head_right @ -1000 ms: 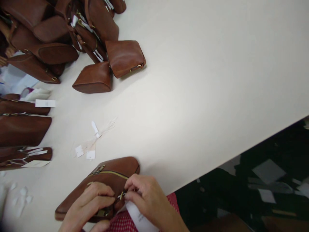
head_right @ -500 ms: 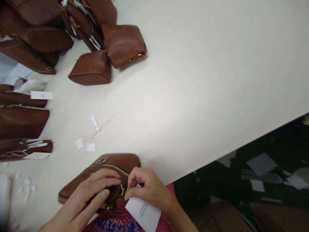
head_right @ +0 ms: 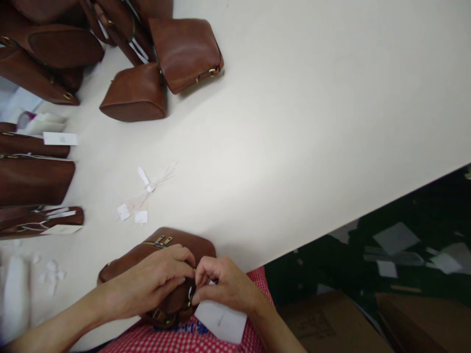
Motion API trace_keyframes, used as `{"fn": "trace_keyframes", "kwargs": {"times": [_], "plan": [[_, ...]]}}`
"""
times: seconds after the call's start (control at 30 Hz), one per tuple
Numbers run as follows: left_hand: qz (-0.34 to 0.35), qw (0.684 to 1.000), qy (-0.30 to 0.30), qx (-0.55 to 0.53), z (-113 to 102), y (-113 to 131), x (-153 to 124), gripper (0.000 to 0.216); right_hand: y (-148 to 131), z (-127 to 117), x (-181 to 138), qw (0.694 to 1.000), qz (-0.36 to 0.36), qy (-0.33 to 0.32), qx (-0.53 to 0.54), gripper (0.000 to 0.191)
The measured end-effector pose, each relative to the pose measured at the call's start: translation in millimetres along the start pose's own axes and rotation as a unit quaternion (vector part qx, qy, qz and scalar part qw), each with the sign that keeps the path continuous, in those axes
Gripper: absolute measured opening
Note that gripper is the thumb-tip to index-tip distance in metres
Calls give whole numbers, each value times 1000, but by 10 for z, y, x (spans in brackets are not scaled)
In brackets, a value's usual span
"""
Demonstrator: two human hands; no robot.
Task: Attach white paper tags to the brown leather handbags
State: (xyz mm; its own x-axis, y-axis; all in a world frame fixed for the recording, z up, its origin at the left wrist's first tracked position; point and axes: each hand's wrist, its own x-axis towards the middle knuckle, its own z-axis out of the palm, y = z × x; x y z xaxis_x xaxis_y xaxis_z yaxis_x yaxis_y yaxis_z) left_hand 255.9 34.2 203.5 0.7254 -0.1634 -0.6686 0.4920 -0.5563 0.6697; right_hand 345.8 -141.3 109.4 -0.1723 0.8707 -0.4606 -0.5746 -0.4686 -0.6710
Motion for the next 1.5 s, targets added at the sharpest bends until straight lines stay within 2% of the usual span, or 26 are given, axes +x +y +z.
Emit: {"fn": "trace_keyframes", "kwargs": {"times": [0.2,0.37,0.53,0.67,0.87,0.97,1.07,1.17,1.33,1.4,1.5], "plan": [[54,997,-61,14,-28,-35,108,24,122,93,-42,1000,2,17,0,23],[57,991,-110,49,-74,-28,211,19,173,122,-75,999,11,24,25,23],[107,988,-105,21,-73,-51,212,22,197,136,-87,999,9,31,24,27],[117,988,-105,6,-50,-60,177,11,201,139,-86,999,3,34,18,30],[110,986,-107,59,50,-70,171,23,194,161,-75,999,8,27,20,28],[125,981,-105,103,101,-89,158,21,179,158,-82,999,10,36,15,22],[97,989,-62,92,108,-110,131,14,135,136,-115,997,-12,76,3,8],[58,997,-25,44,96,-116,96,17,92,124,-163,994,-28,103,24,14],[27,999,22,2,131,-60,35,18,47,152,-174,983,-2,177,52,23],[-8,998,47,-32,144,-19,13,20,5,165,-142,979,-18,196,52,24],[-92,986,39,-133,146,36,-25,22,-88,183,-84,977,-31,197,73,25]]}}
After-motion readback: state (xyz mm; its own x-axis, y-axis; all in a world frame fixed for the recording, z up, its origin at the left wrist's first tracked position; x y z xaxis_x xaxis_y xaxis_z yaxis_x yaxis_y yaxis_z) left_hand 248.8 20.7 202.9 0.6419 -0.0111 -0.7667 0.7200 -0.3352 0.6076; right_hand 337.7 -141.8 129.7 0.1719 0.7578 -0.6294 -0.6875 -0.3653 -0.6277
